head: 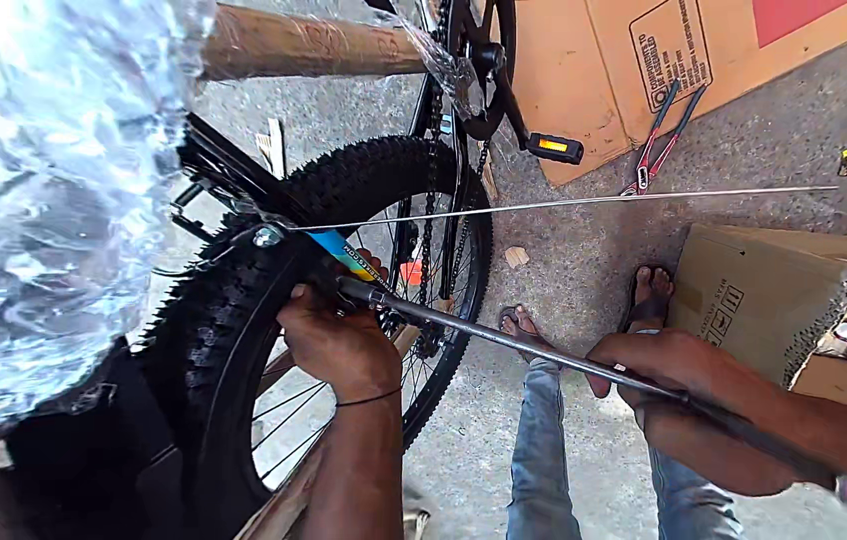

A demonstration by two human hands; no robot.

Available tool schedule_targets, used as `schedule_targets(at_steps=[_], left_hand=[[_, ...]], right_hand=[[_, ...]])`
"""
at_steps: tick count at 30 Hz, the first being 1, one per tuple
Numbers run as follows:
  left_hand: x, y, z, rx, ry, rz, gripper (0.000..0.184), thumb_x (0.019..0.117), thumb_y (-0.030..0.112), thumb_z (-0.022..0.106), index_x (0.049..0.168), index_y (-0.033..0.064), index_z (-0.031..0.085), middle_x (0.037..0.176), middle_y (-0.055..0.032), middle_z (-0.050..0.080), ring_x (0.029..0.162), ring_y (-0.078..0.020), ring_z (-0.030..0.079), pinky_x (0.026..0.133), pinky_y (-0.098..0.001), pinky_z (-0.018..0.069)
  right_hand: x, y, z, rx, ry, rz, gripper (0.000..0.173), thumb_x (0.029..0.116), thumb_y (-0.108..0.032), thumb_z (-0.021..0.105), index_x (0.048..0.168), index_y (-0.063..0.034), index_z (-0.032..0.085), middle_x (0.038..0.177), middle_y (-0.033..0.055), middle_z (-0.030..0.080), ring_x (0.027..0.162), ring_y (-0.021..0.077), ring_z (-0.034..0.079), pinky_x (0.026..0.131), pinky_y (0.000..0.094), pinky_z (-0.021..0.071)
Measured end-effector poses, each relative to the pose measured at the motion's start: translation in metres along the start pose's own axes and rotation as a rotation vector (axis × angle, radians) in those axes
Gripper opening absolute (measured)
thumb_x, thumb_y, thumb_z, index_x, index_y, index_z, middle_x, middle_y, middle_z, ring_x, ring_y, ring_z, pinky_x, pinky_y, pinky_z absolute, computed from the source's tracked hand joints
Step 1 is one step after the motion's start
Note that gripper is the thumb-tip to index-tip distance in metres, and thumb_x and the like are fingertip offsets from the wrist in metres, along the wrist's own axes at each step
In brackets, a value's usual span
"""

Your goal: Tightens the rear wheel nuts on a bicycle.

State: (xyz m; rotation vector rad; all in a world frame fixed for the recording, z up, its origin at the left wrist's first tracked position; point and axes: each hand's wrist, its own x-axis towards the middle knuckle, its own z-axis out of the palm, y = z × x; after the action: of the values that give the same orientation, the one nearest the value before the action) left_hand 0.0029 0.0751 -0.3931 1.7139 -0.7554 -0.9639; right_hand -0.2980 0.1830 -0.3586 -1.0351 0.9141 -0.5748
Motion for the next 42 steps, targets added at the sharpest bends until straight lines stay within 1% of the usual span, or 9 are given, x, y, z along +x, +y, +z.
schedule_targets(at_steps=[7, 14, 19, 21, 24, 27, 30, 35, 42], left_hand=[[0.004, -0.003, -0.011, 0.002, -0.038, -0.019, 0.039, 0.1074, 0.028, 0.023, 0.116, 0.0071, 0.054, 0.109, -0.0146, 0.071, 0.108, -0.0317, 0.07, 0.092, -0.053, 0.0574], [0.003, -0.004, -0.01, -0.057, -0.115, -0.035, 0.042, 0.1085, 0.028, 0.015, 0.116, 0.011, 0.053, 0.109, -0.0114, 0.072, 0.107, -0.0283, 0.071, 0.092, -0.0478, 0.0579], [0.004, 0.001, -0.01, -0.062, -0.193, -0.062, 0.043, 0.1046, 0.031, 0.017, 0.11, 0.0138, 0.056, 0.107, -0.0113, 0.073, 0.106, -0.0285, 0.07, 0.093, -0.0486, 0.0573], [0.005, 0.007, -0.009, -0.046, -0.21, -0.124, 0.041, 0.1056, 0.032, 0.02, 0.113, 0.0146, 0.056, 0.11, -0.0108, 0.072, 0.107, -0.0282, 0.069, 0.093, -0.0481, 0.0569], [0.007, 0.011, -0.01, -0.022, -0.216, -0.185, 0.04, 0.1076, 0.031, 0.023, 0.115, 0.0139, 0.058, 0.116, -0.0105, 0.071, 0.11, -0.0291, 0.07, 0.094, -0.0494, 0.0575], [0.014, 0.004, -0.016, -0.027, -0.281, -0.144, 0.047, 0.1084, 0.029, 0.016, 0.115, 0.0134, 0.06, 0.116, -0.0096, 0.072, 0.107, -0.0268, 0.071, 0.094, -0.0464, 0.058], [0.016, -0.002, -0.026, -0.114, -0.386, -0.107, 0.05, 0.1053, 0.032, 0.019, 0.117, 0.0124, 0.063, 0.125, -0.0142, 0.069, 0.111, -0.0319, 0.069, 0.094, -0.0509, 0.0576], [0.004, -0.013, -0.033, -0.058, -0.441, -0.035, 0.054, 0.0937, 0.055, 0.063, 0.132, 0.0174, 0.057, 0.133, -0.0073, 0.066, 0.116, -0.0265, 0.067, 0.099, -0.0473, 0.0549], [0.001, -0.017, -0.034, 0.06, -0.443, -0.002, 0.05, 0.1018, 0.048, 0.057, 0.136, 0.0135, 0.046, 0.13, -0.008, 0.066, 0.113, -0.0258, 0.068, 0.099, -0.0442, 0.0561]], right_hand=[[0.007, 0.024, 0.001, 1.099, -0.068, 0.426, 0.019, 0.0831, -0.013, 0.047, 0.093, -0.015, 0.063, 0.05, -0.0089, 0.032, 0.04, 0.0013, 0.038, 0.045, 0.0216, 0.04], [-0.008, 0.009, 0.017, 0.613, 0.087, 0.316, 0.04, 0.1081, -0.032, 0.039, 0.107, -0.0108, 0.073, 0.073, -0.0001, 0.061, 0.064, 0.007, 0.059, 0.064, 0.0223, 0.0528], [-0.02, 0.014, 0.038, 0.357, 0.506, 0.311, 0.031, 0.1046, -0.041, 0.055, 0.12, -0.0166, 0.066, 0.073, 0.0081, 0.067, 0.059, 0.0176, 0.066, 0.055, 0.0292, 0.0585], [-0.019, 0.026, 0.053, 0.465, 0.613, 0.136, 0.032, 0.106, -0.037, 0.047, 0.117, -0.0147, 0.067, 0.086, 0.0083, 0.069, 0.07, 0.0184, 0.07, 0.065, 0.0347, 0.0625], [-0.009, 0.035, 0.063, 0.884, 0.468, -0.077, 0.04, 0.101, -0.04, 0.051, 0.118, -0.01, 0.07, 0.142, 0.0185, 0.057, 0.12, 0.0324, 0.065, 0.092, 0.0478, 0.0602], [0.002, 0.02, 0.046, 0.956, 0.408, -0.173, 0.031, 0.0995, -0.03, 0.05, 0.11, -0.0091, 0.071, 0.105, 0.0144, 0.073, 0.112, 0.0282, 0.069, 0.106, 0.0479, 0.051], [0.009, 0.005, 0.023, 1.082, 0.363, -0.218, 0.029, 0.1085, -0.029, 0.043, 0.111, -0.0093, 0.064, 0.055, -0.0042, 0.047, 0.054, 0.0104, 0.06, 0.075, 0.0411, 0.0636], [0.011, 0.012, 0.021, 1.243, 0.361, -0.322, 0.069, 0.1037, -0.068, 0.025, 0.078, -0.0119, 0.056, 0.049, -0.007, 0.035, 0.044, 0.0085, 0.046, 0.056, 0.0317, 0.0522], [0.017, -0.016, 0.016, 1.328, 0.503, -0.336, 0.067, 0.1073, -0.06, 0.022, 0.072, -0.0109, 0.052, 0.05, -0.0044, 0.034, 0.042, 0.0099, 0.043, 0.048, 0.0269, 0.0472]])
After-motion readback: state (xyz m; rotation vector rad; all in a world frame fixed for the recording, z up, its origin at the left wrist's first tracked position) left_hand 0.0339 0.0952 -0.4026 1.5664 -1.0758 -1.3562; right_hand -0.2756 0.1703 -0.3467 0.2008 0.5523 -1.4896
